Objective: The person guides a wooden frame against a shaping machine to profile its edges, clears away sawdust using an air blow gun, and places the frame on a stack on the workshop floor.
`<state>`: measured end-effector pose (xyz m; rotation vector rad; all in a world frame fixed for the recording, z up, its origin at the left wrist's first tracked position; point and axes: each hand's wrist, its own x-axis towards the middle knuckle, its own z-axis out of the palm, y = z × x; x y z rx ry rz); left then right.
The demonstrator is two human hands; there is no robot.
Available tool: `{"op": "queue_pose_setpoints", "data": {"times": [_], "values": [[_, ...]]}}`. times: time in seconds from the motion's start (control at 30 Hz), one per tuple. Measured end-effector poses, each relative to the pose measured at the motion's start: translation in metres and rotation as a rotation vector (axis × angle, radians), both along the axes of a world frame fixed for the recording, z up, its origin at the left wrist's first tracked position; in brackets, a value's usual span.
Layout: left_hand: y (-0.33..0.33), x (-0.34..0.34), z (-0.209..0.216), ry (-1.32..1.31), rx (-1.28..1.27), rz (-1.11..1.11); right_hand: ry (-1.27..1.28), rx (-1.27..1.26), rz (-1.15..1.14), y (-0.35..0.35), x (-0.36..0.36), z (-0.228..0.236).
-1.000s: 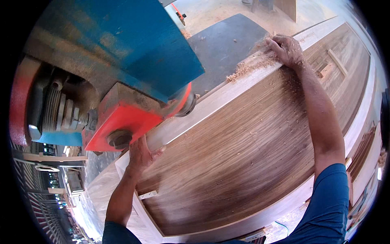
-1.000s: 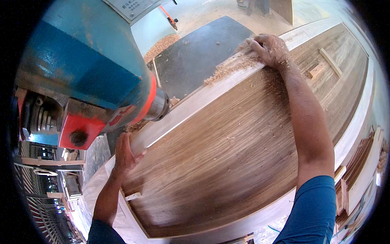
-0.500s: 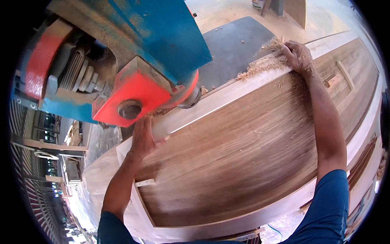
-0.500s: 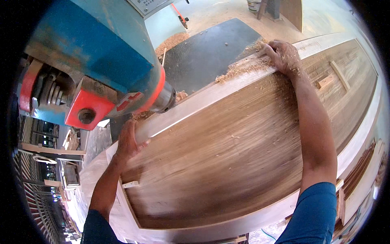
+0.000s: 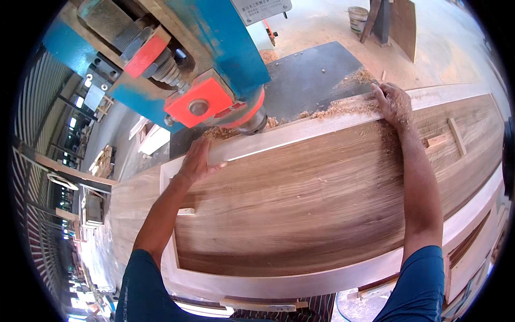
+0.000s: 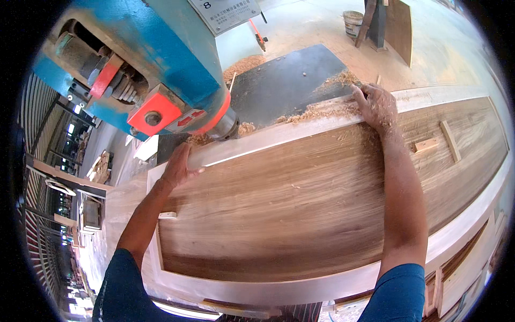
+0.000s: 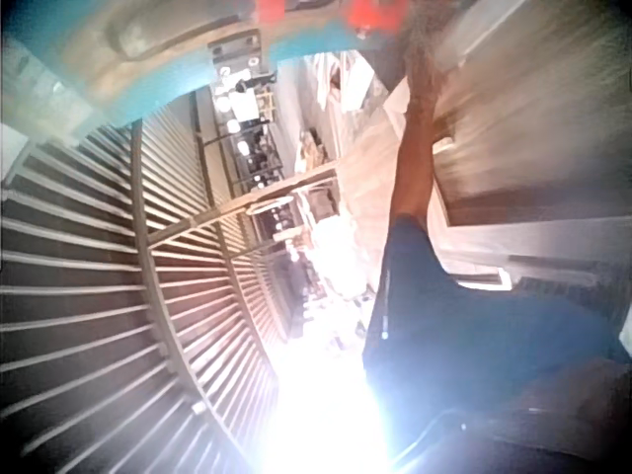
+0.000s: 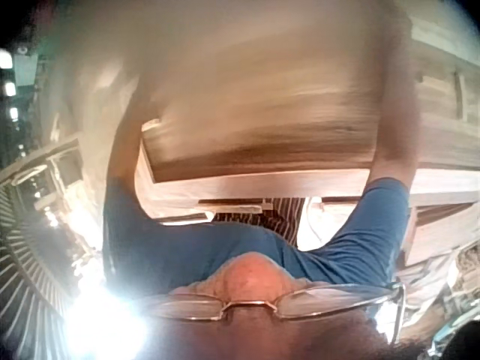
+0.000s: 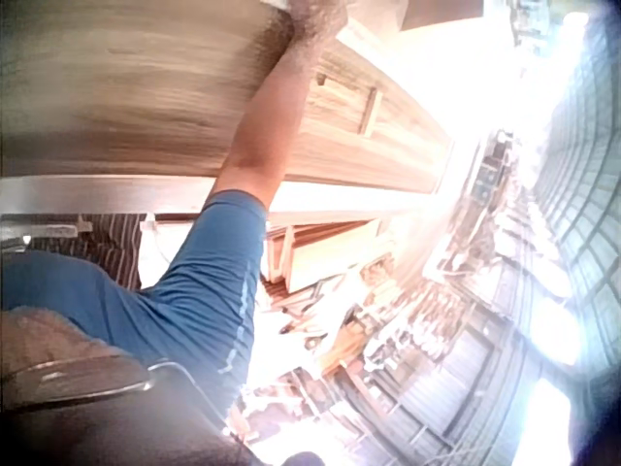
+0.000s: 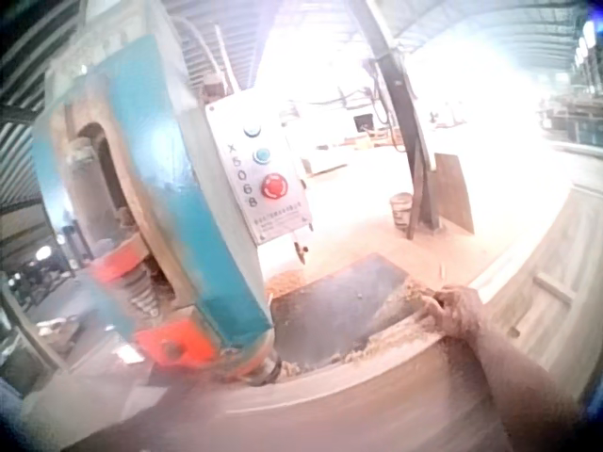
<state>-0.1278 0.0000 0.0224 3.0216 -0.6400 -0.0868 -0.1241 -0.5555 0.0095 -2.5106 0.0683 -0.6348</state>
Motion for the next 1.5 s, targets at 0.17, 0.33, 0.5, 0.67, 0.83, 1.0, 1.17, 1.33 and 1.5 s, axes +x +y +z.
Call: {"op": "queue_pose_setpoints", "data": {"times": [0.17, 0.33, 0.5, 0.67, 0.83, 1.0, 1.17, 1.33, 1.5], "values": [[-0.003, 0.005, -0.002, -0.043, -0.009, 0.009, -0.056, -0.046, -0.016, -0.001, 0.000, 0.000], [0.002, 0.007, -0.009, -0.067, -0.015, -0.027, -0.081, -0.070, -0.039, 0.000, 0.000, -0.003], [0.004, 0.007, -0.014, -0.116, 0.003, -0.049, -0.045, -0.070, -0.046, -0.001, 0.001, -0.006], [0.004, 0.007, -0.017, -0.192, -0.070, -0.091, -0.076, -0.049, -0.046, 0.003, 0.005, -0.002], [0.011, 0.009, -0.020, -0.130, -0.036, -0.037, -0.057, -0.005, -0.067, 0.004, 0.006, -0.005], [0.030, -0.008, -0.028, -0.165, 0.086, 0.017, -0.084, -0.037, -0.008, 0.015, 0.005, -0.014], [0.070, -0.025, -0.021, -0.088, 0.098, 0.048, -0.152, -0.120, 0.068, 0.055, 0.001, -0.018], [0.095, -0.029, -0.011, -0.122, 0.016, -0.013, -0.160, -0.433, 0.163, 0.081, -0.003, -0.016], [0.092, -0.020, -0.005, 0.031, -0.081, 0.075, -0.187, -0.208, -0.193, 0.079, -0.109, -0.015]]}}
